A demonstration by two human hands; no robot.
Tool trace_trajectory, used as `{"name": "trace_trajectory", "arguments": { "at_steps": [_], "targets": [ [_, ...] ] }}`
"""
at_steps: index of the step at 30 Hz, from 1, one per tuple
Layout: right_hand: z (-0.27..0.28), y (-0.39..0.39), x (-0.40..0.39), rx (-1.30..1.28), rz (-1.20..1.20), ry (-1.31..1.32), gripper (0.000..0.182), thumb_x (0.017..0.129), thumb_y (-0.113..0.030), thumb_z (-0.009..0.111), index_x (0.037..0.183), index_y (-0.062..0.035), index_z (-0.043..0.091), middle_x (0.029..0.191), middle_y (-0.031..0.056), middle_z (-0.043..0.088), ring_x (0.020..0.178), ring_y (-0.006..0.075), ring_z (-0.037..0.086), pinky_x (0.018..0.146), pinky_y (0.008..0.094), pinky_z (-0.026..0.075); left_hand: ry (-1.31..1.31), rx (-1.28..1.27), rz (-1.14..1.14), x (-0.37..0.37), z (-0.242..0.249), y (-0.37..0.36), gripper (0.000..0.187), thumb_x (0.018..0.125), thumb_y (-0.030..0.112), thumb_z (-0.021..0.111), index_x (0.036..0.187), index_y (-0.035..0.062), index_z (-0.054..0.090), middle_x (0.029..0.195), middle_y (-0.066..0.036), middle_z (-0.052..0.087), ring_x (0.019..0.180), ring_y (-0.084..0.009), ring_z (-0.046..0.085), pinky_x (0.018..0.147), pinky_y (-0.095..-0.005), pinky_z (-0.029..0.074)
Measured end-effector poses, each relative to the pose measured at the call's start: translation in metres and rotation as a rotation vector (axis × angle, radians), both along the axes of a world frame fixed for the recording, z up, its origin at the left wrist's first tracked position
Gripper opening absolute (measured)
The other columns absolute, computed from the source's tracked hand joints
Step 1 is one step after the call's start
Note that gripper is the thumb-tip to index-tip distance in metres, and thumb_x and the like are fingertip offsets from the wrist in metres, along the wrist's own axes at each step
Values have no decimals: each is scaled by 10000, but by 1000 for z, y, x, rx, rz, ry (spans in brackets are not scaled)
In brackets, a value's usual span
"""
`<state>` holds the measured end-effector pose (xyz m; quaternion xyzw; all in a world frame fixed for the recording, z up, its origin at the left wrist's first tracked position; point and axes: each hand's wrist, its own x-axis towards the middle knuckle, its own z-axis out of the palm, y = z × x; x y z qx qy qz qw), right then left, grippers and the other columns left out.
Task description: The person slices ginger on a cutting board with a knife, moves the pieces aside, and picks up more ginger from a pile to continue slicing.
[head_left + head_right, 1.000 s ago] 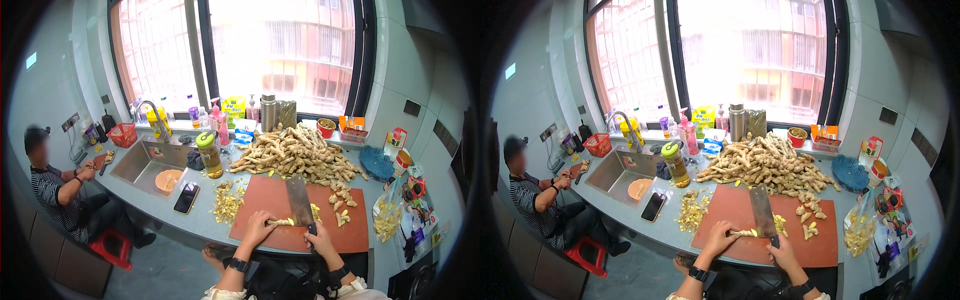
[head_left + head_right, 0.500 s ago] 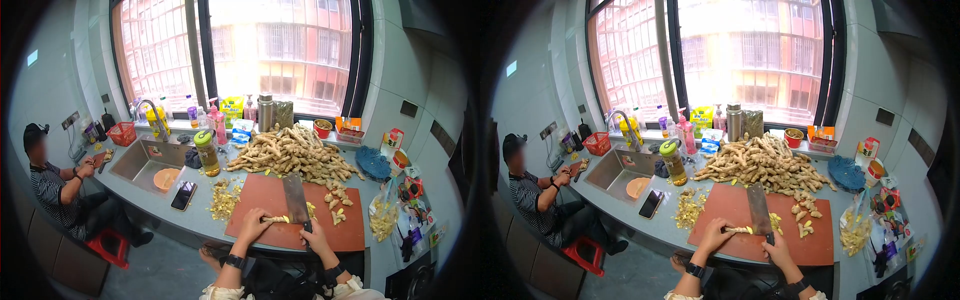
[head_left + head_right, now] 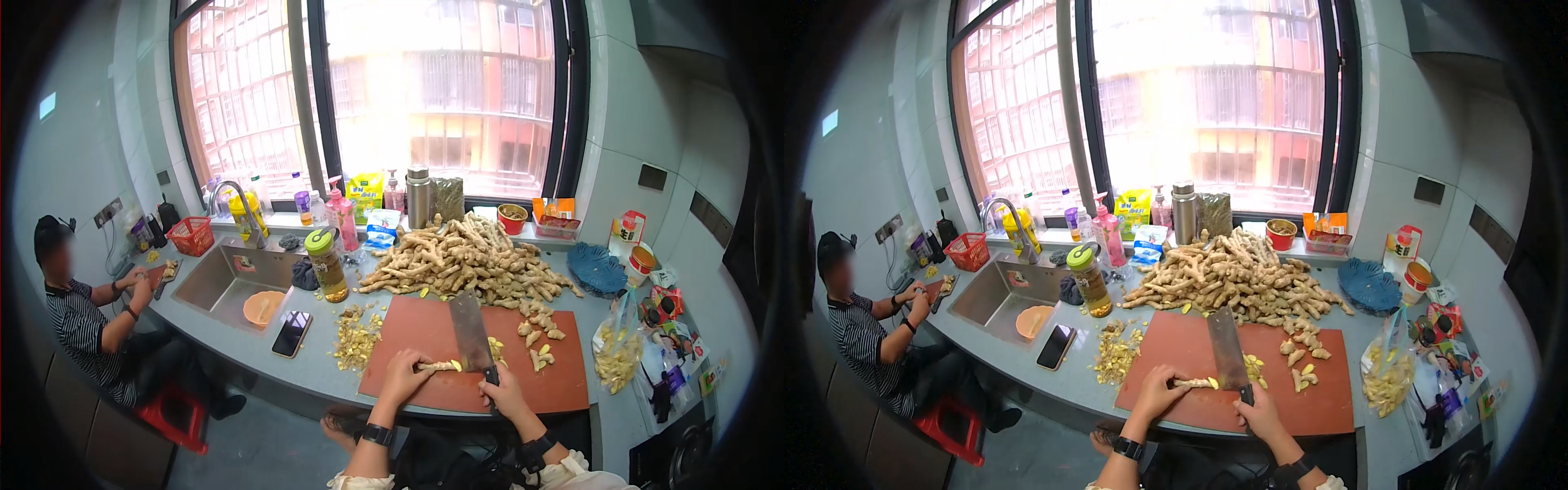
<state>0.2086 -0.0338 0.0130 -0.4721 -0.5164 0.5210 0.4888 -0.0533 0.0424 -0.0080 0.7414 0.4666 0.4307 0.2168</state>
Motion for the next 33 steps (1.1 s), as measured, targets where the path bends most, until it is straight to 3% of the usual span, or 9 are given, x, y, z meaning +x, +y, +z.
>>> {"name": "trace_trajectory", "arguments": {
  "at_steps": [2, 11, 14, 21, 23, 27, 29, 33],
  "targets": [
    [-7, 2, 2, -11, 8, -3, 371, 941, -49, 663, 1287, 20, 547, 775, 52, 635, 572, 115, 612, 523, 262, 503, 4, 7, 12, 0, 0, 0, 157, 792, 175, 830, 919, 98, 777, 914, -77, 714, 909, -298, 654, 800, -422, 517],
    [-7, 2, 2, -23, 20, 14, 421, 957, -46, 658, 1350, 19, 524, 800, 45, 628, 561, 104, 593, 518, 255, 497, -6, 9, 13, 0, -3, 1, 164, 798, 189, 841, 919, 96, 782, 894, -81, 696, 898, -302, 647, 797, -423, 520],
    [-4, 1, 0, -10, 9, 26, 316, 943, -73, 672, 1225, 10, 556, 798, 60, 644, 574, 121, 615, 530, 261, 506, -5, 0, 16, 0, -2, 0, 175, 798, 195, 846, 925, 94, 781, 906, -82, 698, 907, -299, 648, 803, -421, 522],
    [-1, 0, 0, -12, 10, 13, 325, 939, -72, 674, 1234, 5, 562, 795, 60, 645, 570, 121, 615, 523, 262, 500, 12, -26, 19, -2, 1, -2, 188, 798, 201, 850, 936, 93, 783, 932, -79, 702, 929, -298, 649, 819, -416, 528],
    [-5, 1, 1, -13, 28, 3, 444, 956, -69, 665, 1372, 2, 527, 800, 43, 628, 564, 102, 594, 517, 254, 492, 10, -34, 20, -1, 2, -3, 192, 793, 200, 854, 938, 96, 785, 933, -76, 704, 931, -299, 649, 825, -417, 529],
    [-5, 1, 1, -25, 28, -6, 441, 957, -67, 664, 1371, 2, 528, 803, 43, 627, 568, 102, 593, 517, 254, 492, 6, -42, 26, -1, 3, -4, 194, 789, 198, 857, 939, 99, 786, 934, -74, 705, 933, -297, 649, 831, -418, 530],
    [-3, 0, 0, -6, 6, 25, 347, 944, -68, 675, 1258, 16, 555, 807, 67, 652, 581, 123, 614, 532, 261, 504, 12, -28, 24, -1, 3, -4, 185, 790, 193, 855, 935, 101, 785, 934, -73, 705, 931, -295, 649, 832, -418, 530],
    [-2, 0, -1, -13, 4, 34, 353, 948, -70, 676, 1264, 23, 550, 812, 69, 654, 591, 123, 617, 537, 261, 508, 4, -25, 23, -1, 3, -4, 171, 794, 187, 851, 928, 103, 783, 930, -71, 704, 930, -295, 648, 833, -419, 529]
  ]
}}
